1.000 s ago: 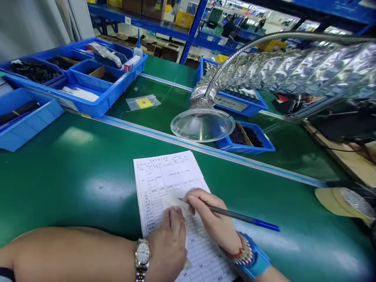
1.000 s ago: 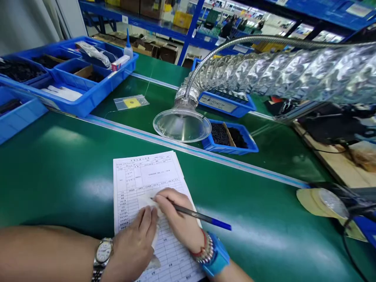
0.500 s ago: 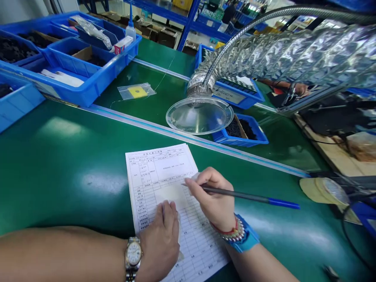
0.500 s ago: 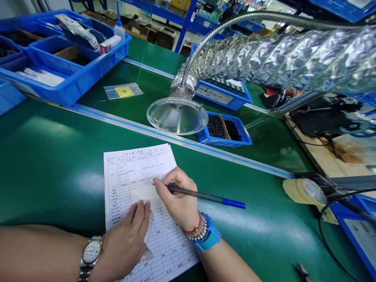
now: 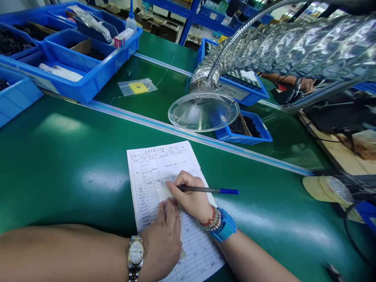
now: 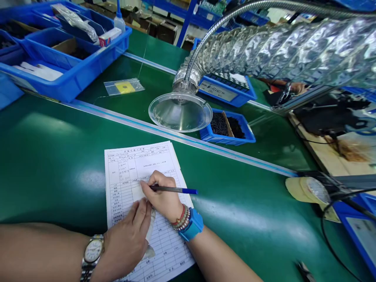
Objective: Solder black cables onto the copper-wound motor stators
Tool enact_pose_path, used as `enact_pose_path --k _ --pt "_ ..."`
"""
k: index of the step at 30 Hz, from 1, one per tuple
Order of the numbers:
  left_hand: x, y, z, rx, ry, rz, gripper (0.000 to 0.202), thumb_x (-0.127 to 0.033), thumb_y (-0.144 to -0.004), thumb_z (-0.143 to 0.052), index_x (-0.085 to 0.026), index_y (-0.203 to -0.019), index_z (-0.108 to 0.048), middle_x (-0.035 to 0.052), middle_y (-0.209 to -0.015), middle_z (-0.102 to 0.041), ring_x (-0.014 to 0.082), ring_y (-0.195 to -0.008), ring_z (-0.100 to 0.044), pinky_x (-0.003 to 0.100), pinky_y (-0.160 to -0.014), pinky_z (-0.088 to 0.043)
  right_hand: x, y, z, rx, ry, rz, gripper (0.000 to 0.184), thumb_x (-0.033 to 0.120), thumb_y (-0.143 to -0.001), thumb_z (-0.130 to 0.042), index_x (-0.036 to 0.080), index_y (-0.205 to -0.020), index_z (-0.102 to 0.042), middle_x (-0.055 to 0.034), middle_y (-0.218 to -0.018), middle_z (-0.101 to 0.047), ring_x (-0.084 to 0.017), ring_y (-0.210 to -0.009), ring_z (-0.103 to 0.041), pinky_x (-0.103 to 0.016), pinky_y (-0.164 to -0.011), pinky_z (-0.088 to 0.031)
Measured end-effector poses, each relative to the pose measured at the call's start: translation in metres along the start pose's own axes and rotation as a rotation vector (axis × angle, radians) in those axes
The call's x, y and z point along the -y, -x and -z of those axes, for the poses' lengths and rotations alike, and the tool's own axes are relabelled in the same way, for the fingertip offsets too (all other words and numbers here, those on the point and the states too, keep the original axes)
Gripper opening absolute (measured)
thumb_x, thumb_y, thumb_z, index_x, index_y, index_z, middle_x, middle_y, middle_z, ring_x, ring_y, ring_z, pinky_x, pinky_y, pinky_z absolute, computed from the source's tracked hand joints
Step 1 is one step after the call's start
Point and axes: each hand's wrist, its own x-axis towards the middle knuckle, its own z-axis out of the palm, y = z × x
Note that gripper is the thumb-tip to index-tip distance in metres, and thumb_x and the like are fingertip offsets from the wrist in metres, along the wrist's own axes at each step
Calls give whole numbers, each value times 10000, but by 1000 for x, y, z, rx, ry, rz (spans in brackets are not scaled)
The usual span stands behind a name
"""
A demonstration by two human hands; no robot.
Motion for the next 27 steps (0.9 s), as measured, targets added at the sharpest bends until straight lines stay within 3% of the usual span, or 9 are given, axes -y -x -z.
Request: enact_pose_path --k 4,12,22,27 --pt "0 -1 5 16 83 42 449 -242 -820 -454 19 -1182 -503 265 -1234 -486 330 -1149 -464 394 -827 -457 -2 0 -2 -6 11 77 307 245 -761 -538 169 -503 -390 51 -434 -404 -53 -396 -345 -171 -401 -285" --pt "-1 -4 11 128 106 79 514 -292 -835 -464 69 -1201 -455 302 -1266 -423 335 -1179 -431 376 -856 -467 -2 1 -4 -1 25 83 307 232 -769 -524 169 -503 -385 54 -432 -387 -52 -394 -341 -170 -400 -280" --pt "-4 0 -5 -120 -45 46 503 -321 -823 -479 53 -1157 -513 261 -1139 -562 325 -1068 -534 397 -825 -469 -5 0 -3 39 49 130 314 196 -772 -499 170 -497 -349 58 -437 -365 -50 -400 -317 -176 -404 -259" --pt "-4 0 -3 -48 -12 50 476 -247 -827 -441 56 -1194 -471 273 -1208 -503 311 -1116 -500 377 -807 -473 -4 -1 -4 30 16 74 302 216 -774 -518 168 -511 -377 53 -449 -388 -50 -407 -343 -167 -406 -283"
